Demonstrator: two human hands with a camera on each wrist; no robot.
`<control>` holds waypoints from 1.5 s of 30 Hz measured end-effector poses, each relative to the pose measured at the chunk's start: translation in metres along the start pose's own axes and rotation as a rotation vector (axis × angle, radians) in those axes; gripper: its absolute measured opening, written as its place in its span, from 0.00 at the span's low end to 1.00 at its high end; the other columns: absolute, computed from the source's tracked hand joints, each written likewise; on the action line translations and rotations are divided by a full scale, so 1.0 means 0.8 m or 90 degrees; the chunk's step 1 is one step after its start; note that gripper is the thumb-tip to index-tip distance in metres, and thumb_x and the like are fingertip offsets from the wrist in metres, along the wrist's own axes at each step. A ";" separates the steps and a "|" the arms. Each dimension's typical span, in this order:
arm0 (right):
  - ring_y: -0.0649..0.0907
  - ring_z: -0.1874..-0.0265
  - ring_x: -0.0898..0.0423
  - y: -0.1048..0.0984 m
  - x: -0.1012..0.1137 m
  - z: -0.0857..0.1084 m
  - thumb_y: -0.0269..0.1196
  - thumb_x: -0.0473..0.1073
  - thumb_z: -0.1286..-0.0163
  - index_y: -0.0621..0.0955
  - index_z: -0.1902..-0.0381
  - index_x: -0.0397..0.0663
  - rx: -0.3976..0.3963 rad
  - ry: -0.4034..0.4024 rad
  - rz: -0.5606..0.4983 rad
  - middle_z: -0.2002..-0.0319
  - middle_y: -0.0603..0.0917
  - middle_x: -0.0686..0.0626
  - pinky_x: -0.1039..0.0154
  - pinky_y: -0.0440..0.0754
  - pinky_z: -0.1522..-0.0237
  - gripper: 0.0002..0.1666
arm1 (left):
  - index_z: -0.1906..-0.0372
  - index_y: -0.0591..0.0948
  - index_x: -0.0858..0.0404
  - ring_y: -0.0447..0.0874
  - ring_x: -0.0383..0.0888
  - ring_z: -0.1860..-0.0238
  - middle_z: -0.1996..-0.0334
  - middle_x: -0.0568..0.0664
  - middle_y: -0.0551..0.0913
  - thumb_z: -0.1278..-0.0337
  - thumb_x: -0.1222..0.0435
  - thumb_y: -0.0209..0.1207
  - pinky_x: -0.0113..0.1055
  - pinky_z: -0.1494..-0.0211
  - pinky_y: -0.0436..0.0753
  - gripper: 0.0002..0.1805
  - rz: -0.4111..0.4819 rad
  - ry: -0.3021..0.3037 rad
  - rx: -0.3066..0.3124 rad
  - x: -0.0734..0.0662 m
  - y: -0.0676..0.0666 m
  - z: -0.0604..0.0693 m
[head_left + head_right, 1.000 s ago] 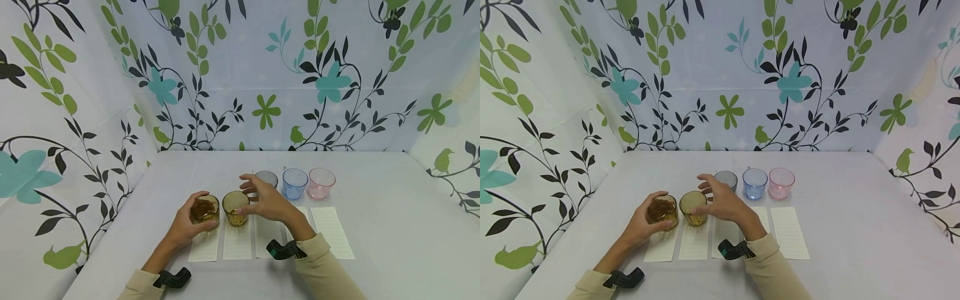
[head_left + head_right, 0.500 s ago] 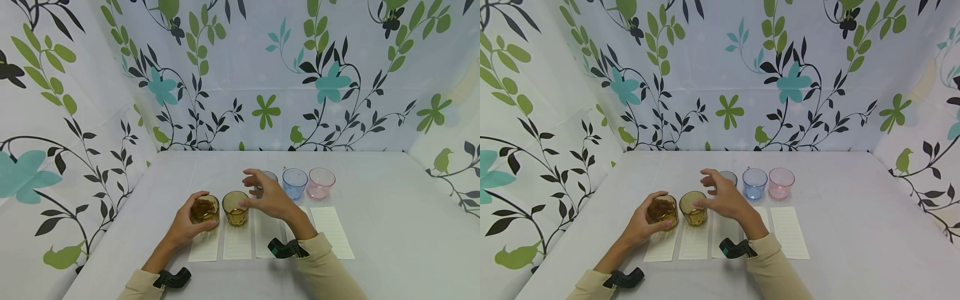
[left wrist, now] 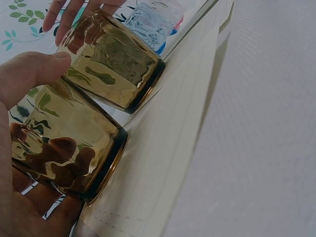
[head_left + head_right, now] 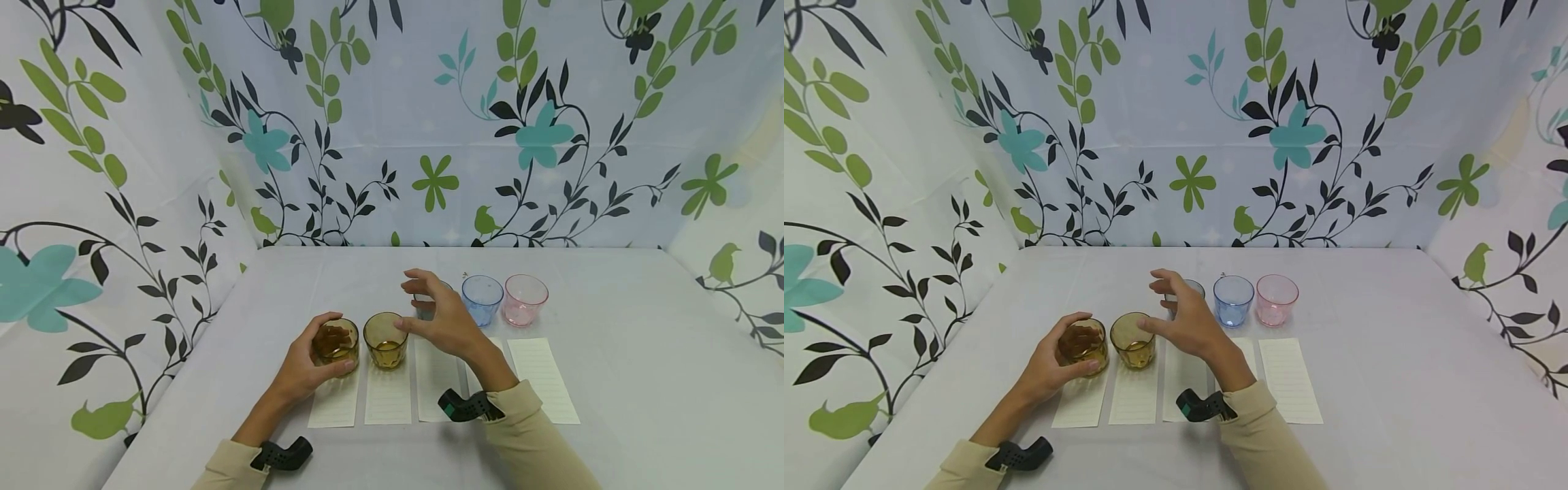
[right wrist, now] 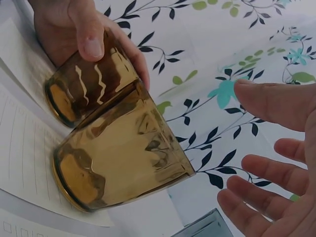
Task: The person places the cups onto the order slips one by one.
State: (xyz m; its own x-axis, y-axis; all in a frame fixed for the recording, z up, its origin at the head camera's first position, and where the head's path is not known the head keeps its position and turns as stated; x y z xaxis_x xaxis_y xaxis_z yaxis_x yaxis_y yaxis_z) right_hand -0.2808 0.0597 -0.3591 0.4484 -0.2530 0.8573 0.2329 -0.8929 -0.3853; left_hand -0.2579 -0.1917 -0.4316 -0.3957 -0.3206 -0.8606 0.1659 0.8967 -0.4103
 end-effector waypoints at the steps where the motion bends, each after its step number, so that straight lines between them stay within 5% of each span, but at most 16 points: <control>1: 0.80 0.38 0.41 -0.001 -0.001 0.000 0.76 0.43 0.40 0.67 0.27 0.52 -0.003 -0.001 0.001 0.35 0.77 0.41 0.46 0.77 0.37 0.47 | 0.28 0.66 0.44 0.79 0.54 0.42 0.41 0.54 0.78 0.48 0.63 0.74 0.48 0.40 0.78 0.43 -0.001 0.000 0.000 0.000 0.000 0.000; 30: 0.72 0.30 0.36 -0.007 -0.012 0.004 0.77 0.40 0.42 0.67 0.26 0.51 -0.061 -0.028 0.031 0.26 0.69 0.48 0.40 0.75 0.37 0.48 | 0.28 0.67 0.47 0.80 0.54 0.43 0.43 0.55 0.79 0.48 0.64 0.74 0.43 0.40 0.79 0.43 -0.002 0.006 -0.001 -0.002 0.001 0.000; 45: 0.66 0.26 0.42 -0.012 -0.019 0.005 0.75 0.41 0.42 0.67 0.27 0.44 -0.108 -0.057 0.060 0.27 0.70 0.44 0.44 0.63 0.26 0.48 | 0.28 0.67 0.46 0.80 0.54 0.43 0.43 0.55 0.79 0.49 0.64 0.74 0.42 0.39 0.79 0.43 0.003 0.005 -0.001 0.001 0.000 -0.001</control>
State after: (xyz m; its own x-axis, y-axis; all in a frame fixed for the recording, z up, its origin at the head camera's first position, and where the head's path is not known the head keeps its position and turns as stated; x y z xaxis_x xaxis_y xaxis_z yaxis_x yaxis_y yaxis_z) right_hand -0.2867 0.0734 -0.3700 0.5375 -0.3117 0.7835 0.0404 -0.9186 -0.3931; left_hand -0.2587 -0.1916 -0.4319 -0.4016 -0.3143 -0.8602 0.1668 0.8984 -0.4062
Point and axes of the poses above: each hand's wrist, its own z-axis away from the middle knuckle, its own y-axis out of the palm, x = y × z, the point moved 6 cm from there along -z, towards the middle knuckle
